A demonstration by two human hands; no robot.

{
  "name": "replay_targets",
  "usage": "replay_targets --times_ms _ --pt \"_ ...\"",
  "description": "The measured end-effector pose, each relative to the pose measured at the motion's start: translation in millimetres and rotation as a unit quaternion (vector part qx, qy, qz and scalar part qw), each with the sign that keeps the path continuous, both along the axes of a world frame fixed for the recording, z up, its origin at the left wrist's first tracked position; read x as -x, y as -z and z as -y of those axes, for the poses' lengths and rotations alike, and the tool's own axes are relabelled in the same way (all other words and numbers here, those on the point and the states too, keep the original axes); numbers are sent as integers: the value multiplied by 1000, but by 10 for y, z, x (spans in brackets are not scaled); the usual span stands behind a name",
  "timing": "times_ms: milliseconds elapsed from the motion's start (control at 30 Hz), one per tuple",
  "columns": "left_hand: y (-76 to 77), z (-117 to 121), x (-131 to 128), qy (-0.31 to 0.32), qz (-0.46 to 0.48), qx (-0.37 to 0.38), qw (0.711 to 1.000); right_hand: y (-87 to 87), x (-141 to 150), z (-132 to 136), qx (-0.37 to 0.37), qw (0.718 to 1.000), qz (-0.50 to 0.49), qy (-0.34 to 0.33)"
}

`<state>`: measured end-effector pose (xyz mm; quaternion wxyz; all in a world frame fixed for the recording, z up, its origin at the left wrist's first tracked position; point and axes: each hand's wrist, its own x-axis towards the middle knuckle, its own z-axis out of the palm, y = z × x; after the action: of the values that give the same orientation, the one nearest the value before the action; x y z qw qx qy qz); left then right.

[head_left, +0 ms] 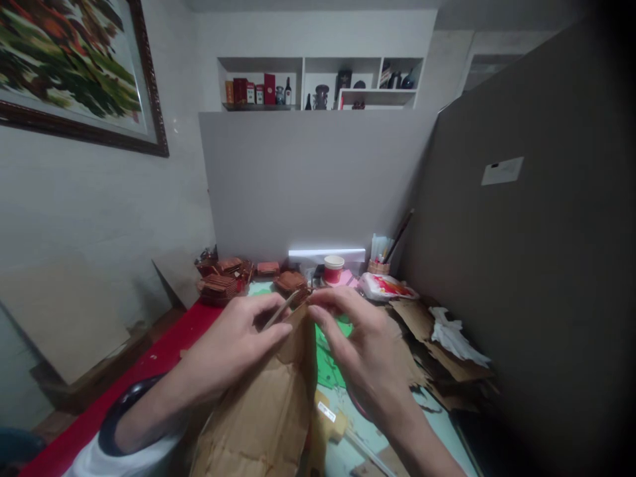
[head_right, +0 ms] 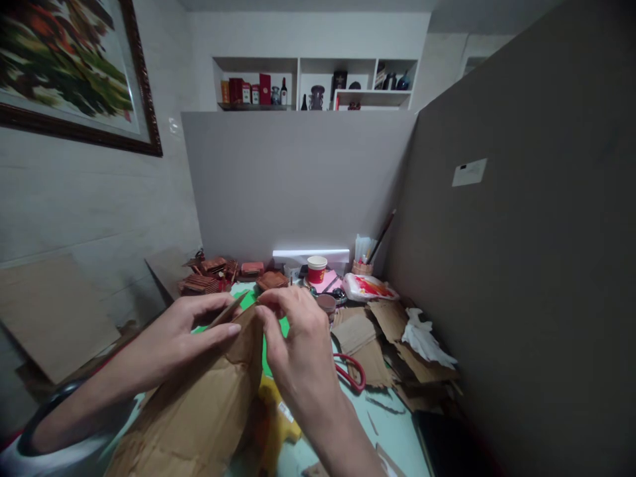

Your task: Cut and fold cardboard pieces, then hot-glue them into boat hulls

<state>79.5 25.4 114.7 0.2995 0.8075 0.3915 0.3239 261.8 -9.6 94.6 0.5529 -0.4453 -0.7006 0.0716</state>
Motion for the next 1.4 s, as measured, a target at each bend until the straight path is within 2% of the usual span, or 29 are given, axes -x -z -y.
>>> replay_targets --times_ms 200,433,633,767,833,1033,1167,1400 --pt "3 16 22 13 -13 5 1000 24 16 -26 -12 1000 20 -14" --pt "70 3 -9 16 8 18 1000 159 117 -95 -46 999 6 9" --pt "16 -34 -1 -1 87 30 996 102 116 -60 23 999 -39 -11" --pt "-4 -28 25 -27 136 19 990 63 152 -17 101 993 6 -62" --pt "-10 -23 24 -27 154 8 988 64 163 0 98 992 22 -81" --pt "21 -5 3 -71 169 -84 979 44 130 52 11 1000 -12 7" --pt "95 17 -2 -97 148 -171 969 36 130 82 -39 999 -4 26" --pt "154 53 -22 -89 123 -291 944 61 148 94 -115 993 29 27"
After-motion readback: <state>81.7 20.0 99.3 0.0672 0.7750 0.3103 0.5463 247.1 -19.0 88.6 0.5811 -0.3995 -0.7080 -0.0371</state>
